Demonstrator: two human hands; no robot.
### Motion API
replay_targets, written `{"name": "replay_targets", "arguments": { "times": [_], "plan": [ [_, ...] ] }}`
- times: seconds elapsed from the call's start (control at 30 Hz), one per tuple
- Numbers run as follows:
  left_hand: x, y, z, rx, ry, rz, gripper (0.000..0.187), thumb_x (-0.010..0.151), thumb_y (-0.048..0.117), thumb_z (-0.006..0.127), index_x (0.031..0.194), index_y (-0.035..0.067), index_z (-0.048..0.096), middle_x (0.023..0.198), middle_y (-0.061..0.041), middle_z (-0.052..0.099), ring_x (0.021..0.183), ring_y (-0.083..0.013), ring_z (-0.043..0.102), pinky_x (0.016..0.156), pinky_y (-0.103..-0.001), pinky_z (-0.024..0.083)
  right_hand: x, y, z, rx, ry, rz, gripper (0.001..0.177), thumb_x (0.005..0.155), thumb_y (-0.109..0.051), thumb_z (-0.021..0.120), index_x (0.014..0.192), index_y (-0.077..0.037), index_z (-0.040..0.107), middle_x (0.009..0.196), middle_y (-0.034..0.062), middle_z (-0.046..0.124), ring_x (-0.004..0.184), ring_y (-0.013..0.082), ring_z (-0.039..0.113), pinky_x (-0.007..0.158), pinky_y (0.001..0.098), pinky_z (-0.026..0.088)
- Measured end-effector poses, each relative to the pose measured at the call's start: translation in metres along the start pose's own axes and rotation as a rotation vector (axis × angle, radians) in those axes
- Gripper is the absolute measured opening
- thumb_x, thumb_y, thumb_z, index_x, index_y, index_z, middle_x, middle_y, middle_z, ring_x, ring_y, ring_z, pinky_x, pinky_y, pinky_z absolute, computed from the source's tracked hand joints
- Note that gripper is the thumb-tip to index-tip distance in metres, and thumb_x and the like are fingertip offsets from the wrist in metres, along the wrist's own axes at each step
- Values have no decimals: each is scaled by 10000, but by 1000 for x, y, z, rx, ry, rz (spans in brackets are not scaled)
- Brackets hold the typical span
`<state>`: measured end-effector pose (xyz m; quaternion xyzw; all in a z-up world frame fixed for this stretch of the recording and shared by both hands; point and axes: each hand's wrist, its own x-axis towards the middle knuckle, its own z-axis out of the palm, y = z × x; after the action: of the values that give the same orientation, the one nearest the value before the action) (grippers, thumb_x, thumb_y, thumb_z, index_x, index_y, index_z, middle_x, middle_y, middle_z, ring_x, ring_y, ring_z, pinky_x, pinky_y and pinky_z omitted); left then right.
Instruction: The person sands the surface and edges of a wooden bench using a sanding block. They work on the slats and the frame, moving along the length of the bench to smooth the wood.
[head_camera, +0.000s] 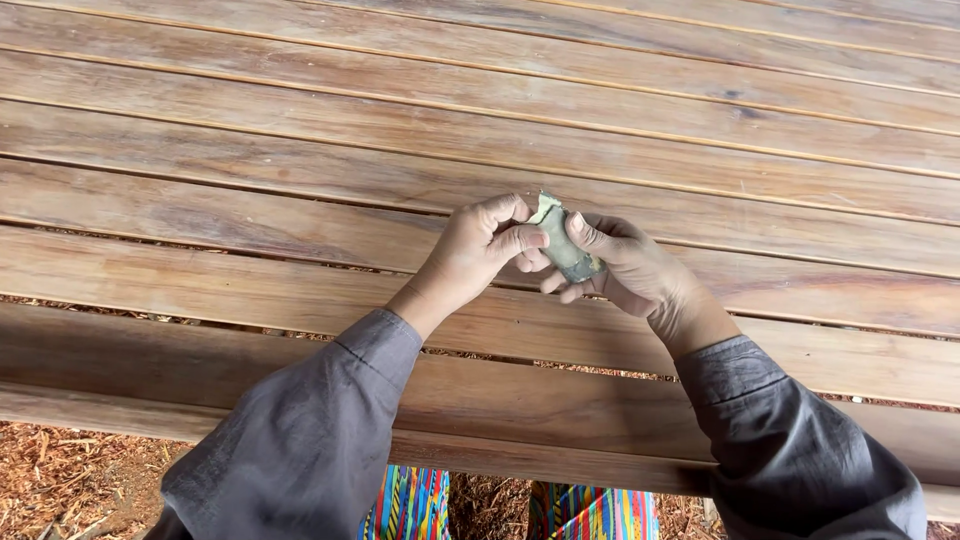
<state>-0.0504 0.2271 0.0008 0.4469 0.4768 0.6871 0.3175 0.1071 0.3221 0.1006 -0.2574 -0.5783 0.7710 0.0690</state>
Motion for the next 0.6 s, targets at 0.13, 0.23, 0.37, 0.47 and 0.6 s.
{"name": "replay_targets", "arguments": {
  "times": [0.13, 0.23, 0.37, 0.47, 0.6],
  "plan": [
    [0, 3, 3, 40, -54, 46, 195, 931, 206, 774, 958, 28, 699, 769, -159, 762, 704, -152, 753, 671, -272, 638, 25, 29, -34, 38, -6, -62, 288, 960, -323, 730, 925, -51, 643, 731, 141, 722, 665, 240, 779, 538, 289, 624],
    [-4, 9, 6, 40, -12, -16, 243, 937, 231, 793, 1034, 31, 693, 815, -146, 767, 733, -124, 755, 721, -249, 637, 34, 40, -42, -47, 61, -172, 268, 921, -237, 783, 1072, -63, 645, 824, 113, 696, 668, 196, 752, 561, 244, 607],
    [-5, 6, 1, 59, 26, -59, 396, 957, 195, 775, 1284, 32, 621, 930, -174, 736, 811, -162, 752, 778, -282, 634, 33, 39, -27, -295, 126, -318, 287, 881, -172, 832, 1101, -23, 724, 864, 66, 680, 752, 122, 681, 624, 200, 556],
    [-4, 17, -1, 102, 15, -48, 415, 981, 148, 740, 1350, 17, 602, 976, -207, 756, 864, -173, 741, 828, -316, 634, 30, 36, -24, -506, 170, -383, 291, 877, -160, 847, 1117, -31, 748, 895, 89, 703, 822, 121, 671, 691, 246, 571],
    [-5, 23, -4, 163, 12, -32, 417, 985, 137, 727, 1362, 19, 594, 1023, -226, 762, 902, -205, 763, 829, -339, 641, 37, 47, -44, -814, 223, -508, 210, 882, -166, 855, 1064, -112, 766, 889, 102, 695, 854, 219, 721, 744, 335, 571]
  ]
}}
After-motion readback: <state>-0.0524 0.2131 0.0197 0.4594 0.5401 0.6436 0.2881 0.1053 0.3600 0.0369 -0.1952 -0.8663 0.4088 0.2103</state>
